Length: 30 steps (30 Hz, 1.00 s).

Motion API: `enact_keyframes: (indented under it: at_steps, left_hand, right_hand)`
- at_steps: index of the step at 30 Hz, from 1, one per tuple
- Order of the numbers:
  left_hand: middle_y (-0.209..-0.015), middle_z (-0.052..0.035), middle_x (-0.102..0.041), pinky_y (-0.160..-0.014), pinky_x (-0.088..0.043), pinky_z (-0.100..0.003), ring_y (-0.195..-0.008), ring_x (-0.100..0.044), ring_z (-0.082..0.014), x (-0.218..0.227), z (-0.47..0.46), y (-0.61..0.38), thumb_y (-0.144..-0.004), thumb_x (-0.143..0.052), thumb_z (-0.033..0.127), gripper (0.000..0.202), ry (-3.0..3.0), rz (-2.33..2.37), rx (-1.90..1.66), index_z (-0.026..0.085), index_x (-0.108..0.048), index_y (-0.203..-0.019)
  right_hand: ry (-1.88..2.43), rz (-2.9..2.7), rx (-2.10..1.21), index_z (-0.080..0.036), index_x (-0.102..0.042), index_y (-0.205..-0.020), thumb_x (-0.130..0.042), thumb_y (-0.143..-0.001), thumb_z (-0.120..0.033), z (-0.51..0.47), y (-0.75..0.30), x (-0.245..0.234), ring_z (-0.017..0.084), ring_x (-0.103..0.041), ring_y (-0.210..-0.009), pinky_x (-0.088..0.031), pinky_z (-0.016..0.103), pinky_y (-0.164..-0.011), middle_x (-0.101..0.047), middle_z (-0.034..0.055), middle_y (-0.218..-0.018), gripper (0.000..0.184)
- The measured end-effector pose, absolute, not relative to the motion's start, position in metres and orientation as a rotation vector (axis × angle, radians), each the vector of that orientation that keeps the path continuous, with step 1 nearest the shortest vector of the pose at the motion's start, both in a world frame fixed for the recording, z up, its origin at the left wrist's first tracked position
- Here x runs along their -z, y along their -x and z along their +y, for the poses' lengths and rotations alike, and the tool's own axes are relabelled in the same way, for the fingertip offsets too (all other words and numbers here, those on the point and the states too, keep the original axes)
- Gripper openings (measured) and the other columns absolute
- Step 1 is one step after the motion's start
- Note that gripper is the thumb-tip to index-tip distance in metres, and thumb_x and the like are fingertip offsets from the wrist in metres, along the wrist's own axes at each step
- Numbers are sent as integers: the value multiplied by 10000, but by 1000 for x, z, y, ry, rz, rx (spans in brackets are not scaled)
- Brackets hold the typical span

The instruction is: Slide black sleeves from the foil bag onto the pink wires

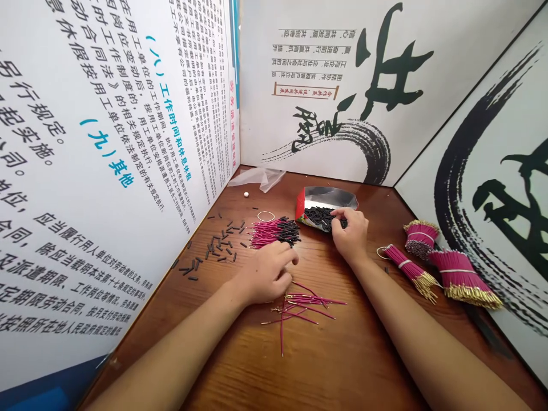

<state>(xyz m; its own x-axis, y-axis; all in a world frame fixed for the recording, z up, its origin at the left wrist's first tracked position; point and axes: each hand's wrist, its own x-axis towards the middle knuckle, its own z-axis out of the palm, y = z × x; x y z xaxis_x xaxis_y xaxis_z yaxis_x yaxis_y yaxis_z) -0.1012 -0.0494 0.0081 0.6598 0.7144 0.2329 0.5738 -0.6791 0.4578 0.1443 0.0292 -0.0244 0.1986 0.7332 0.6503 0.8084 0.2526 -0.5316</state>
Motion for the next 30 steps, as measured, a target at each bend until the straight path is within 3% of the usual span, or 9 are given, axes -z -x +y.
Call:
enact_keyframes:
  at_steps: [3,8,13,17,23,30]
  left_hand:
    - [-1035,-59,-586,-833,-416,-348,-931,-490,-207,-14,-59,92,-741,-482,119,240,-2604,876,-397,195,-531,-963]
    - [-1047,-67,-569,-856,-424,-380,-952,-492,-230,-20,-68,85,-759,-531,198,152,-2629,864,-212,198,-520,-910]
    - [-1134,-57,-533,-908,-433,-352,-1036,-498,-207,-27,-75,99,-770,-482,104,303,-2429,935,-285,221,-518,-1047]
    - [-1114,-43,-511,-925,-425,-344,-1044,-482,-193,-26,-83,115,-747,-478,37,311,-2336,975,-252,228,-557,-979]
    - [-1071,-50,-519,-927,-412,-361,-1028,-471,-199,-21,-86,122,-868,-517,144,105,-2380,966,-262,212,-595,-886]
    - [-1020,-36,-531,-893,-433,-316,-989,-490,-168,-29,-85,122,-876,-494,142,87,-2270,959,-294,196,-527,-816]
  right_hand:
    - [1491,-1545,98,-228,-639,-827,-493,-776,-211,29,-142,25,247,-558,-862,-350,396,-843,-673,37,-783,155]
    - [1485,-1556,113,-232,-639,-828,-497,-770,-198,28,-142,25,245,-562,-877,-345,398,-856,-667,27,-781,157]
    - [1482,-1541,91,-228,-645,-826,-498,-767,-203,29,-143,25,243,-559,-867,-350,398,-852,-664,28,-774,160]
    - [1468,-1556,78,-225,-646,-825,-494,-774,-207,28,-142,25,239,-557,-854,-352,395,-843,-659,28,-766,162]
    - [1465,-1555,76,-227,-646,-825,-498,-764,-199,28,-140,25,240,-558,-862,-356,396,-846,-670,33,-786,162]
    - [1467,-1572,79,-232,-633,-819,-495,-771,-202,28,-141,26,242,-554,-852,-359,390,-833,-662,30,-761,149]
